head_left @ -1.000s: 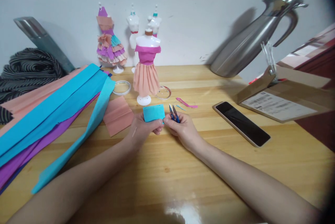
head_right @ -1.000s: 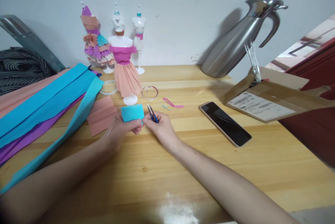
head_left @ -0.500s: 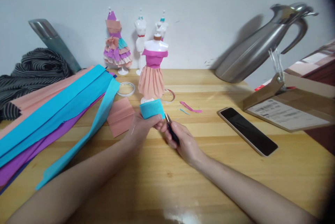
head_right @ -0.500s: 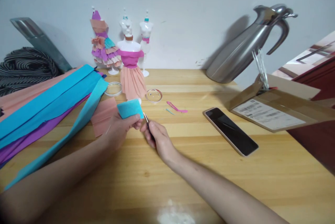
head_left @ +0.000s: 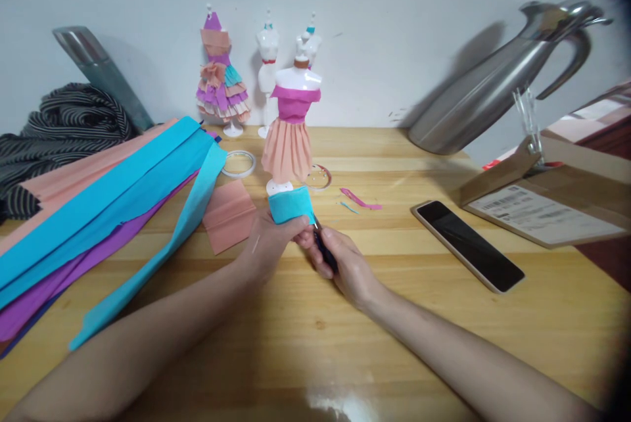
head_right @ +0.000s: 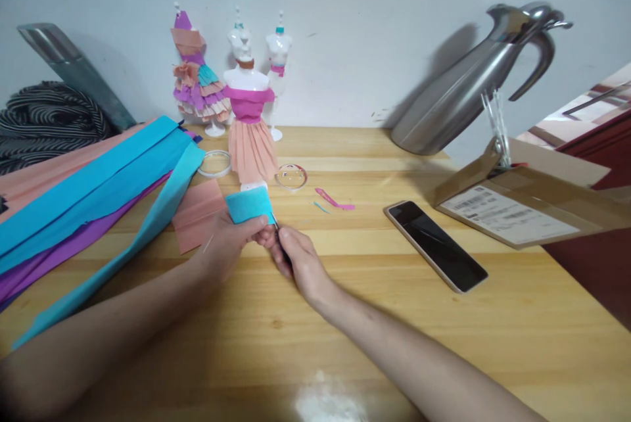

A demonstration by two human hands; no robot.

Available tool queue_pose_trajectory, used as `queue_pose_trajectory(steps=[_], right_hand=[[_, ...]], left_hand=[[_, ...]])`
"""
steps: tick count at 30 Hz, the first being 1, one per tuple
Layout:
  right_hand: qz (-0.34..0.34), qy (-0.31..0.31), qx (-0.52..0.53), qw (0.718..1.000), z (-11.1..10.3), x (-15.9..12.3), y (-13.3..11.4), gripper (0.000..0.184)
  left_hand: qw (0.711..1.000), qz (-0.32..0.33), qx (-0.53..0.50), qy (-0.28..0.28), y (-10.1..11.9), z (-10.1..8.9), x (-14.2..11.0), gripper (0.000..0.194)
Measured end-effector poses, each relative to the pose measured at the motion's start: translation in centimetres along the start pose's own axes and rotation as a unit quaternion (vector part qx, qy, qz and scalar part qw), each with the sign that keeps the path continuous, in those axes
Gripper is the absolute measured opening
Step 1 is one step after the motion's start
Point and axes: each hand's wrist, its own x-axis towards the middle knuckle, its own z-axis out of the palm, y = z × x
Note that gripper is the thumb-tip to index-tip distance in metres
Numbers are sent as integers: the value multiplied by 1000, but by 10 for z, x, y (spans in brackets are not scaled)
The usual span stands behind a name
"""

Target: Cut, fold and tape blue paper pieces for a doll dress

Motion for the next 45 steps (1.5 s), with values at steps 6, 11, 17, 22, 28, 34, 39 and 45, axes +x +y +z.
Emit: queue_pose_trajectory(steps=[6,11,17,22,28,34,39,45], right_hand=[[8,1,-3,1000,0,-1,1,45],[21,12,0,1000,0,-1,1,46],[26,10,11,1000,1,-1,0,45],[32,18,13,999,2,-1,-1,45],[44,21,26,998,2,-1,-2,46],[53,22,34,998,2,0,-5,44],[48,16,39,998,3,0,-5,44],[40,17,40,998,4,0,-5,45]], left_hand=[[1000,10,7,6,-3,1,-1,18],[1000,-7,-11,11,2,7,-7,17],[1000,-3,-21,9,0,7,-6,17],[1000,-6,-26,11,-2,6,-6,17],[999,-15,-14,33,0,8,-7,15],[999,-15,-13,29,1,6,-6,15],[1000,-12,-7,20,-1,6,-5,16],[999,-6,-16,28,-5,5,-3,15]])
